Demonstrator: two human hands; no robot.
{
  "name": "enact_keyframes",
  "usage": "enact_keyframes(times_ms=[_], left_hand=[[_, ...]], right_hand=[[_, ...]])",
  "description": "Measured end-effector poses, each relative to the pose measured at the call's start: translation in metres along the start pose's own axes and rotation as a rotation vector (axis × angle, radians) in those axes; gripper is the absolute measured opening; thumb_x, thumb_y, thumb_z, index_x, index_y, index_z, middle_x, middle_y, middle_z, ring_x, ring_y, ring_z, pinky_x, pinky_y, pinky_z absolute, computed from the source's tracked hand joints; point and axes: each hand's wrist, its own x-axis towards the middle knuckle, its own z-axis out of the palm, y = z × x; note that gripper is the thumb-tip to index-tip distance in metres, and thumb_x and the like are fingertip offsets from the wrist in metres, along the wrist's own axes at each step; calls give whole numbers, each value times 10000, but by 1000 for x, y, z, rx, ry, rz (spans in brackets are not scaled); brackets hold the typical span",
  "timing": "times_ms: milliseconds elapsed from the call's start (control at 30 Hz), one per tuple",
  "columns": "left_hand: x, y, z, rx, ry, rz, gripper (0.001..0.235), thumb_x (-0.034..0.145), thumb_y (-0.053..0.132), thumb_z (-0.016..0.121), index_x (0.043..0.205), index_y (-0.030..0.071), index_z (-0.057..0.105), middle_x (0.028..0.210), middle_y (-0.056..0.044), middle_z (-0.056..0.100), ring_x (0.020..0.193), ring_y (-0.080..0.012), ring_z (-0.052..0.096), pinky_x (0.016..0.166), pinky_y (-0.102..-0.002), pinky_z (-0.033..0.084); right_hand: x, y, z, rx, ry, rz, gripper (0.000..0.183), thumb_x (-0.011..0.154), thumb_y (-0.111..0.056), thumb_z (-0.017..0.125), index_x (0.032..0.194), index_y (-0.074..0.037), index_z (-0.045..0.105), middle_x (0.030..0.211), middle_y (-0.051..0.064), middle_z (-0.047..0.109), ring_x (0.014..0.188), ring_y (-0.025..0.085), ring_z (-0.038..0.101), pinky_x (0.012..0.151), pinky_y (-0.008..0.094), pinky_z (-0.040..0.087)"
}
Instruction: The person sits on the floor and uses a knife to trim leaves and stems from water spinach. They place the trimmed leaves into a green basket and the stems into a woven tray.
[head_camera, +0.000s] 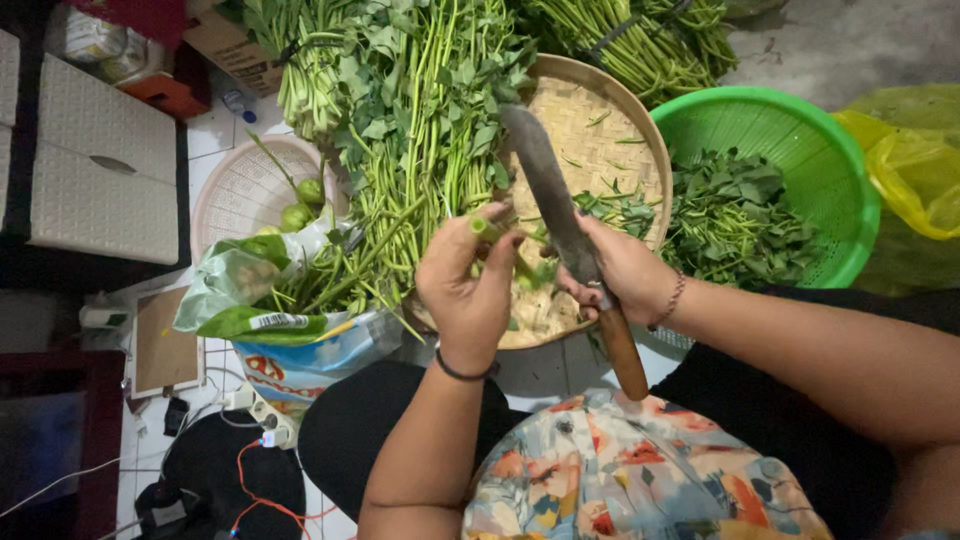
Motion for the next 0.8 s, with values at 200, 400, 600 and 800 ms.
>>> enact_keyframes(times_ms=[200, 400, 600, 800], left_hand=[[9, -31, 1, -370, -64, -458, 295, 1015, 67, 617, 1289, -27, 674, 1120, -61, 740, 985, -132, 697, 891, -253, 584], [4, -107, 31, -342, -63, -534, 310, 995, 17, 656, 1296, -52, 682, 1160, -70, 701, 938, -136, 708, 821, -279, 613], [-23, -144, 59, -455, -149, -542, 479, 928, -67, 659, 1399, -15, 585, 1076, -76, 700, 941, -133, 706, 845, -264, 598], [-36, -150, 70, -346, -61, -535, 260, 914, -59, 705, 1171, -62, 664, 1007, -96, 750, 890, -136, 725, 799, -266, 603]], right_hand=[[20, 3, -27, -263, 93, -228, 575, 1104, -498, 255, 1109, -22, 579, 648, 29, 573, 467, 95, 455, 449, 281, 424], [36, -8, -52, -456, 174, -198, 483, 1066, -467, 257, 1275, -224, 618, 625, -9, 522, 469, 77, 452, 445, 258, 438], [37, 7, -38, -302, 95, -214, 427, 1108, -437, 301, 1255, -103, 522, 628, 23, 574, 432, 113, 440, 409, 280, 404], [40, 15, -31, -338, 185, -173, 334, 1095, -415, 301, 1117, -137, 485, 610, 16, 547, 416, 107, 444, 395, 291, 439]])
